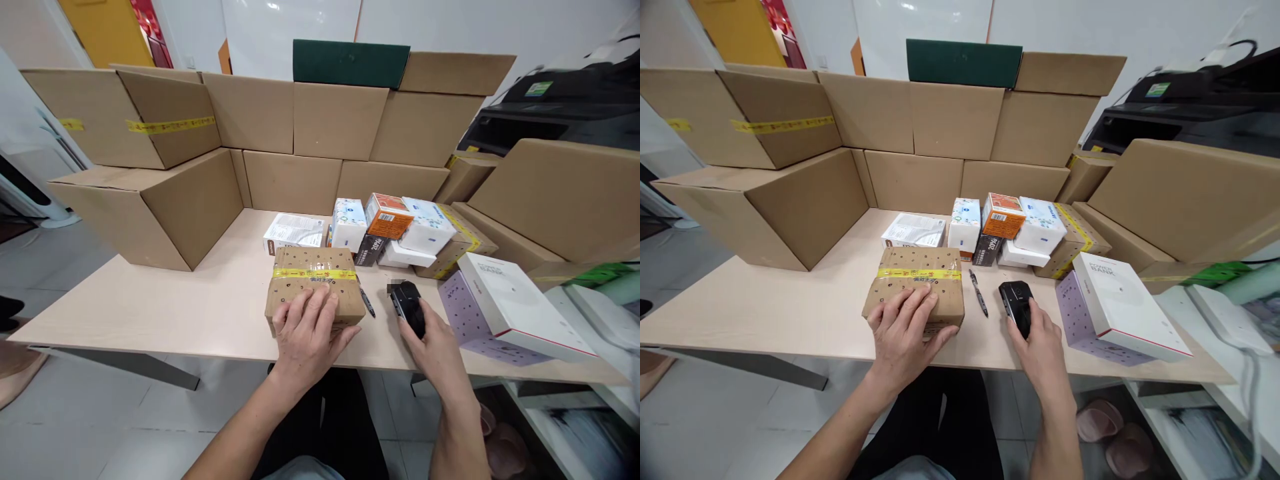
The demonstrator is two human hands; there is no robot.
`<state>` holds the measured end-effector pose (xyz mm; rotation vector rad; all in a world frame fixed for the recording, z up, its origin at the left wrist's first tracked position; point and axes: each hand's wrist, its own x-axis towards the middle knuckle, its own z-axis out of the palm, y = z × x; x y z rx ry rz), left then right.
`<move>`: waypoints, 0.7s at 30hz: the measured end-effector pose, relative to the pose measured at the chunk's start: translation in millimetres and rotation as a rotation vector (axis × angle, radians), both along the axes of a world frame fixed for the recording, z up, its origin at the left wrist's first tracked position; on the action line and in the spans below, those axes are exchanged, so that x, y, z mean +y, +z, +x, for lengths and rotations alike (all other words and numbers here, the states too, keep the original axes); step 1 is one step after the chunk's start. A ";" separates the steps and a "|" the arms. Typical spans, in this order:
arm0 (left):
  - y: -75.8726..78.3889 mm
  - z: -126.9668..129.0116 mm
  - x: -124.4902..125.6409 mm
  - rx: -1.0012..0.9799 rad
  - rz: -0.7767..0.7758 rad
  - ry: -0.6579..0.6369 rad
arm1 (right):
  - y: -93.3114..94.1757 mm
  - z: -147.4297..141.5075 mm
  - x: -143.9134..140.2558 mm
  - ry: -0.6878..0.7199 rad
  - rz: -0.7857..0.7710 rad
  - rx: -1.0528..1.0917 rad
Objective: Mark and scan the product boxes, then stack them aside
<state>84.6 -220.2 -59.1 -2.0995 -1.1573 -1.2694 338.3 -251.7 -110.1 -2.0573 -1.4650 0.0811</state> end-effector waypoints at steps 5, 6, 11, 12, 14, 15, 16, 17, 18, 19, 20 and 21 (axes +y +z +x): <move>6.7 -20.0 1.7 -0.007 0.001 0.012 | -20.5 10.6 11.1 -0.072 -0.184 -0.295; 7.5 -24.5 2.9 -0.004 0.002 0.020 | -22.3 11.6 11.9 -0.084 -0.214 -0.317; 8.9 -46.9 8.6 0.000 -0.012 0.096 | -20.0 11.2 10.2 -0.065 -0.212 -0.357; 8.9 -51.6 9.2 -0.001 -0.031 0.111 | -15.3 7.5 10.2 -0.032 -0.170 -0.345; 8.8 -61.8 9.7 -0.001 -0.077 0.133 | 0.3 -6.7 13.7 0.104 -0.057 -0.277; 8.7 -67.3 9.7 -0.005 -0.098 0.143 | 10.9 -17.6 18.4 0.199 0.001 -0.226; 8.5 -72.9 9.5 -0.013 -0.116 0.155 | 22.9 -30.7 25.5 0.305 0.042 -0.173; 8.2 -78.7 9.2 -0.024 -0.131 0.165 | 35.6 -45.7 35.5 0.410 0.069 -0.138; 7.9 -84.4 8.8 -0.037 -0.145 0.177 | 48.3 -62.0 48.4 0.490 0.104 -0.115; 7.6 -89.9 8.2 -0.048 -0.160 0.187 | 60.4 -79.2 64.2 0.558 0.128 -0.104; 7.4 -95.1 7.5 -0.057 -0.173 0.194 | 71.4 -96.5 82.4 0.617 0.147 -0.102; 7.3 -99.9 6.7 -0.061 -0.183 0.196 | 80.7 -113.6 102.6 0.646 0.140 -0.116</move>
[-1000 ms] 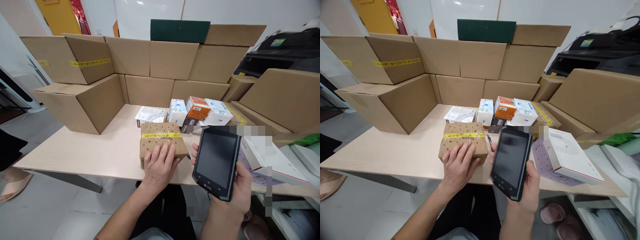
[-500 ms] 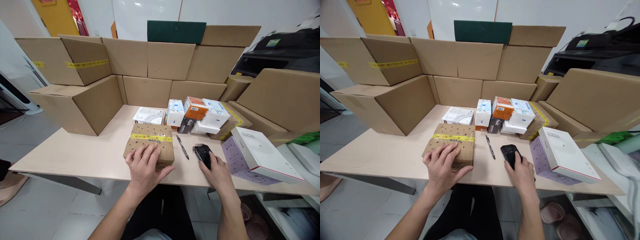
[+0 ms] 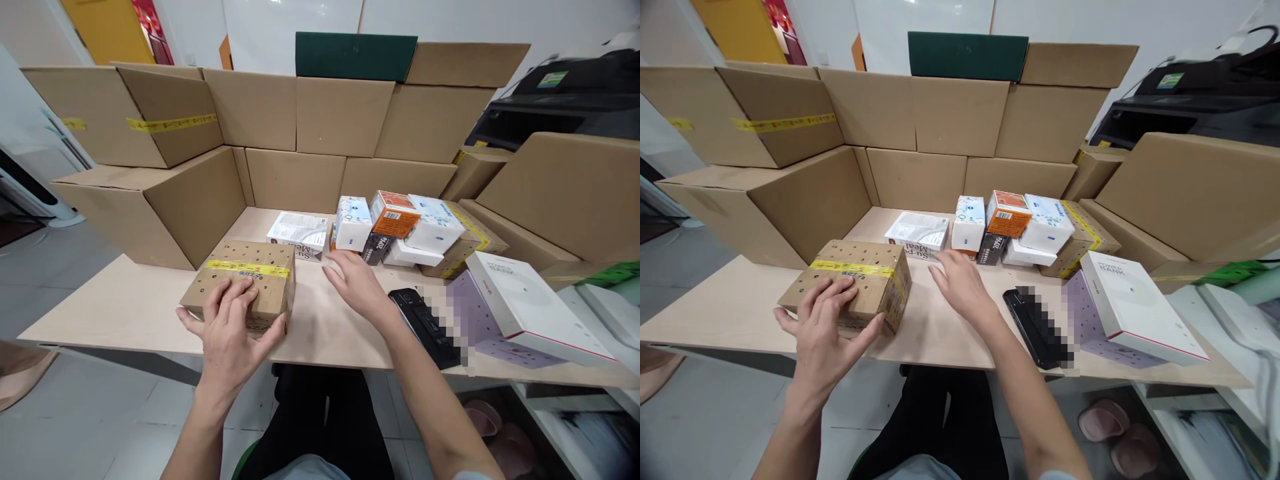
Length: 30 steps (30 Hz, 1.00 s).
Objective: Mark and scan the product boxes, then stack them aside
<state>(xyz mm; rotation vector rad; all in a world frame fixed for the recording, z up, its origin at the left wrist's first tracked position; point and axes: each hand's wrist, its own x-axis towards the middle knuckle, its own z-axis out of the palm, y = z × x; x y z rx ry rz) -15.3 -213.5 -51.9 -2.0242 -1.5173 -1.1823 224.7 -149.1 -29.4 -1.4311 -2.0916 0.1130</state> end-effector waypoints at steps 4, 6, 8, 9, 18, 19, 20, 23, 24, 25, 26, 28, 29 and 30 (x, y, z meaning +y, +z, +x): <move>0.4 -15.8 -4.8 -0.005 -0.027 -0.025 | 19.3 -58.0 86.4 -0.115 -0.096 -0.162; 0.8 -22.1 -8.0 -0.008 -0.043 -0.038 | 19.8 -77.0 125.1 -0.156 -0.177 -0.207; 0.8 -28.0 -11.9 -0.011 -0.060 -0.052 | 16.6 -88.0 156.7 -0.162 -0.239 -0.220; 0.7 -31.1 -14.0 -0.018 -0.066 -0.063 | 14.2 -90.8 169.1 -0.162 -0.272 -0.226; -3.2 -92.6 -24.6 -0.116 -0.056 -0.214 | -7.1 -81.2 163.7 -0.024 -0.364 -0.319; -4.9 -102.1 -24.3 -0.138 -0.057 -0.217 | -8.4 -79.5 153.1 0.009 -0.355 -0.327; -6.7 -110.5 -23.8 -0.167 -0.040 -0.209 | -9.4 -77.7 141.8 0.040 -0.349 -0.333; -11.7 -126.0 -22.3 -0.301 -0.062 -0.166 | -11.2 -71.7 105.8 0.118 -0.337 -0.341; -12.6 -127.9 -21.7 -0.348 -0.084 -0.151 | -11.5 -69.2 93.6 0.146 -0.334 -0.342; -13.0 -128.5 -20.9 -0.386 -0.103 -0.139 | -11.6 -66.4 81.6 0.180 -0.329 -0.339; -13.1 -128.4 -19.5 -0.410 -0.116 -0.132 | -11.6 -63.2 69.7 0.224 -0.325 -0.334; -12.5 -127.7 -14.4 -0.413 -0.128 -0.140 | -11.7 -55.5 47.0 0.323 -0.329 -0.314; -12.0 -127.6 -10.2 -0.406 -0.136 -0.160 | -11.8 -51.2 36.7 0.373 -0.337 -0.301; -11.3 -127.9 -4.7 -0.401 -0.149 -0.189 | -11.9 -46.9 27.4 0.415 -0.348 -0.288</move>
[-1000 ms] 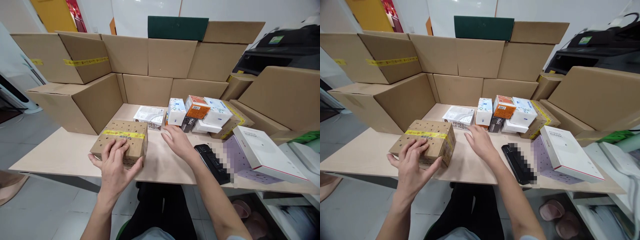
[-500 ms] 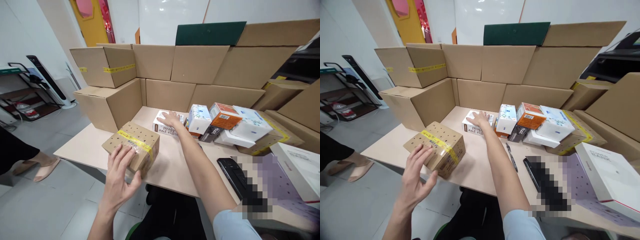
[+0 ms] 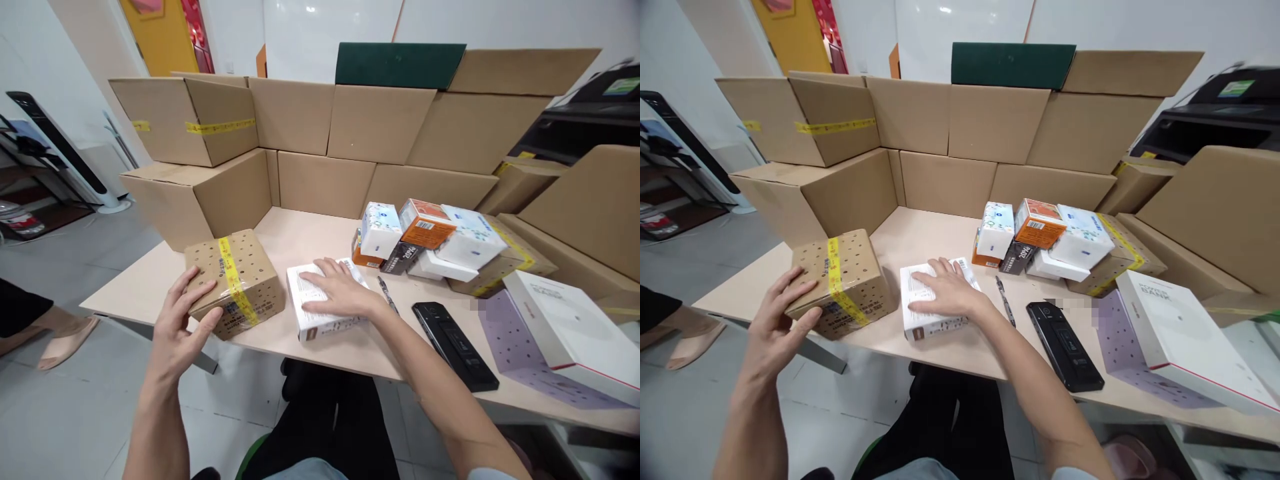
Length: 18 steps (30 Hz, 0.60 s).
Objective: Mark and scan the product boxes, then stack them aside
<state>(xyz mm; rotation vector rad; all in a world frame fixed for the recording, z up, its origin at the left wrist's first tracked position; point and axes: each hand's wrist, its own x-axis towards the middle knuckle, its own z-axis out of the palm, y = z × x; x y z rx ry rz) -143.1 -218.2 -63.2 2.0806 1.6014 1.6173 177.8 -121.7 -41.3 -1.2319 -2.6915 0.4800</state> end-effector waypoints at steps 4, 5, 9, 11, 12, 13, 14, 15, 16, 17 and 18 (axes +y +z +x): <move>3.9 -0.6 35.8 -0.009 -0.050 -0.073 | 0.3 15.0 -24.2 0.061 -0.065 0.026; 5.1 0.4 47.5 -0.011 -0.061 -0.075 | 0.7 17.4 -26.8 0.068 -0.071 0.029; 9.9 12.2 96.4 -0.003 -0.154 -0.166 | 2.8 21.9 -29.3 0.088 -0.064 0.068; 12.8 21.8 117.1 0.010 -0.246 -0.209 | 3.2 22.3 -29.0 0.081 -0.057 0.089; 14.5 27.0 126.3 0.038 -0.273 -0.193 | 3.2 22.4 -29.1 0.077 -0.056 0.094; 16.5 32.3 135.0 0.082 -0.286 -0.162 | 3.1 22.5 -29.3 0.074 -0.057 0.097; 18.6 37.6 143.5 0.133 -0.288 -0.123 | 2.9 22.7 -29.6 0.071 -0.061 0.098; 20.7 42.8 152.2 0.182 -0.284 -0.084 | 2.7 22.9 -30.0 0.068 -0.066 0.098; 22.9 48.3 161.2 0.227 -0.282 -0.050 | 2.5 23.1 -30.4 0.065 -0.073 0.097; 25.1 54.0 170.5 0.251 -0.283 -0.031 | 2.2 23.2 -30.7 0.061 -0.077 0.096; 27.3 60.1 179.9 0.264 -0.287 -0.020 | 2.0 23.1 -30.9 0.057 -0.081 0.096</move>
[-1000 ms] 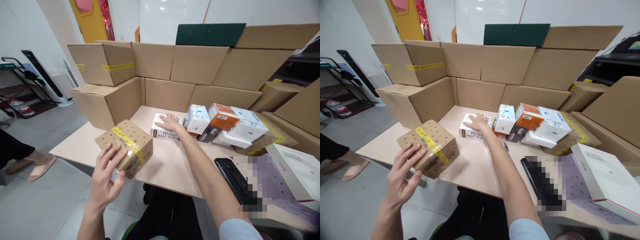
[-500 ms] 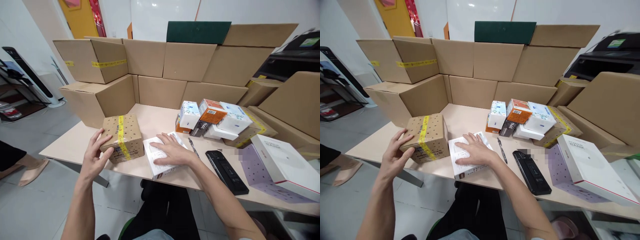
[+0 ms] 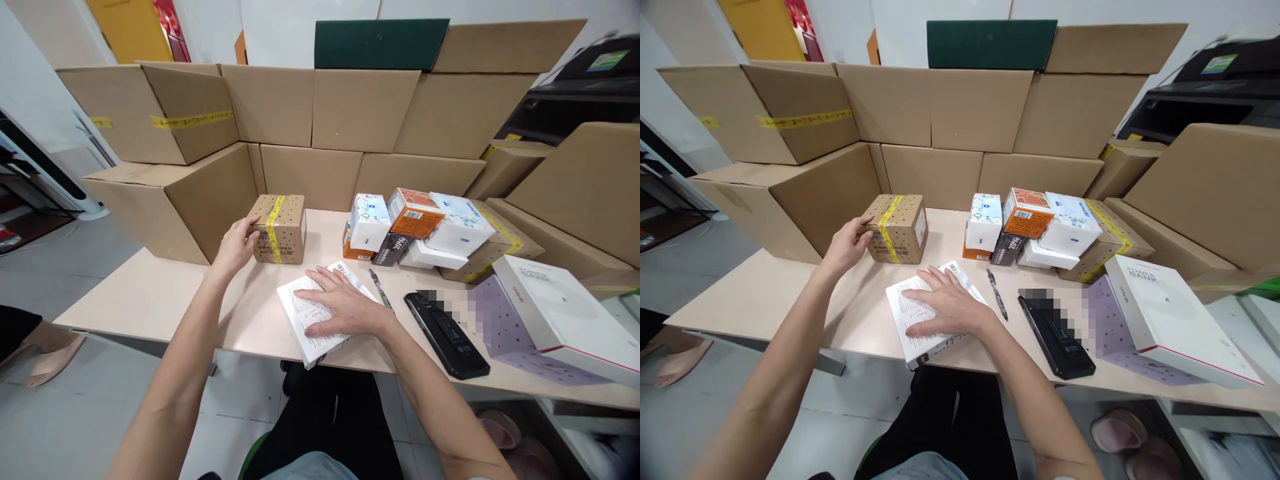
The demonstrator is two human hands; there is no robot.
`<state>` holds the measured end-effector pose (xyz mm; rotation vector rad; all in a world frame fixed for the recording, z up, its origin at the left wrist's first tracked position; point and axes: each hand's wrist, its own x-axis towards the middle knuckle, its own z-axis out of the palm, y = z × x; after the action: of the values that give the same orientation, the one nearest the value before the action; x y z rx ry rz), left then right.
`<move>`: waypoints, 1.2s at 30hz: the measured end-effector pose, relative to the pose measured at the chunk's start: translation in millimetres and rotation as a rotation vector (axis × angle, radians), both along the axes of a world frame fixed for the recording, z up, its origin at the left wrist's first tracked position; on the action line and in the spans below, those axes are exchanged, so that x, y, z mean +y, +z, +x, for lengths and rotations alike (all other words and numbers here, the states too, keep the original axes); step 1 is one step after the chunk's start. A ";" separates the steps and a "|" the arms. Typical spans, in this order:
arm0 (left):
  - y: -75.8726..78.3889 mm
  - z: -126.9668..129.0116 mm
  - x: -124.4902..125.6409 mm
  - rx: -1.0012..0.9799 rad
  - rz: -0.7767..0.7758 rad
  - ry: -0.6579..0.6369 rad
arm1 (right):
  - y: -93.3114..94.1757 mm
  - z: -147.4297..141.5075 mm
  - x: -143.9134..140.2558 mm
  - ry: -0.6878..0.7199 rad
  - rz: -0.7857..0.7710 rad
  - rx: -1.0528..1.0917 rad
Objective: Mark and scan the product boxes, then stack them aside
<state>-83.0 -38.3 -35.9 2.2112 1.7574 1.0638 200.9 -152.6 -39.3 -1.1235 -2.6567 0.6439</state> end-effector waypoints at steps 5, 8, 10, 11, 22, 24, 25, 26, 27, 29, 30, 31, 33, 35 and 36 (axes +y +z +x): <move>12.1 35.5 23.1 0.036 -0.035 0.042 | -2.0 -0.8 0.3 -0.020 0.017 0.037; 14.9 47.9 -6.1 0.076 -0.029 0.085 | -4.1 6.7 -4.4 -0.076 0.085 0.197; 9.8 47.1 -43.4 0.155 -0.058 0.095 | -6.8 17.9 -12.3 -0.252 0.181 0.377; 4.8 44.6 -64.6 0.181 -0.085 0.122 | -8.7 24.8 -17.5 -0.377 0.233 0.452; -42.7 75.0 -177.0 -0.134 -0.375 -0.108 | -33.9 47.6 -47.7 -0.743 -0.054 0.398; -39.8 82.0 -175.1 -0.279 -0.347 -0.153 | -38.8 43.1 -49.3 -0.782 -0.023 0.514; -38.7 83.7 -173.3 -0.359 -0.313 -0.187 | -42.1 40.8 -50.2 -0.796 -0.011 0.587; -38.3 84.4 -171.0 -0.431 -0.267 -0.223 | -46.1 38.4 -51.1 -0.805 -0.001 0.673; -39.1 84.3 -168.1 -0.489 -0.217 -0.265 | -50.7 36.0 -51.8 -0.809 0.009 0.767; -45.0 82.9 -160.8 -0.561 -0.133 -0.346 | -61.1 31.7 -52.6 -0.796 0.029 0.938; -49.9 82.0 -156.8 -0.586 -0.100 -0.377 | -66.3 30.0 -52.6 -0.785 0.037 0.999; -55.7 81.1 -153.0 -0.608 -0.068 -0.400 | -71.3 28.5 -52.6 -0.773 0.039 1.037; -68.4 79.7 -147.0 -0.648 -0.016 -0.416 | -79.3 26.7 -52.6 -0.757 0.030 1.055; -79.4 78.8 -144.6 -0.670 0.002 -0.396 | -84.1 26.0 -53.0 -0.757 0.013 1.035; -83.3 78.5 -144.6 -0.672 -0.004 -0.378 | -85.4 26.0 -53.4 -0.757 0.007 1.024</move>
<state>-4.6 -183.0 -119.3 1.7646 1.0132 1.4581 226.9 -206.0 -124.7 -1.2073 -1.2665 0.7473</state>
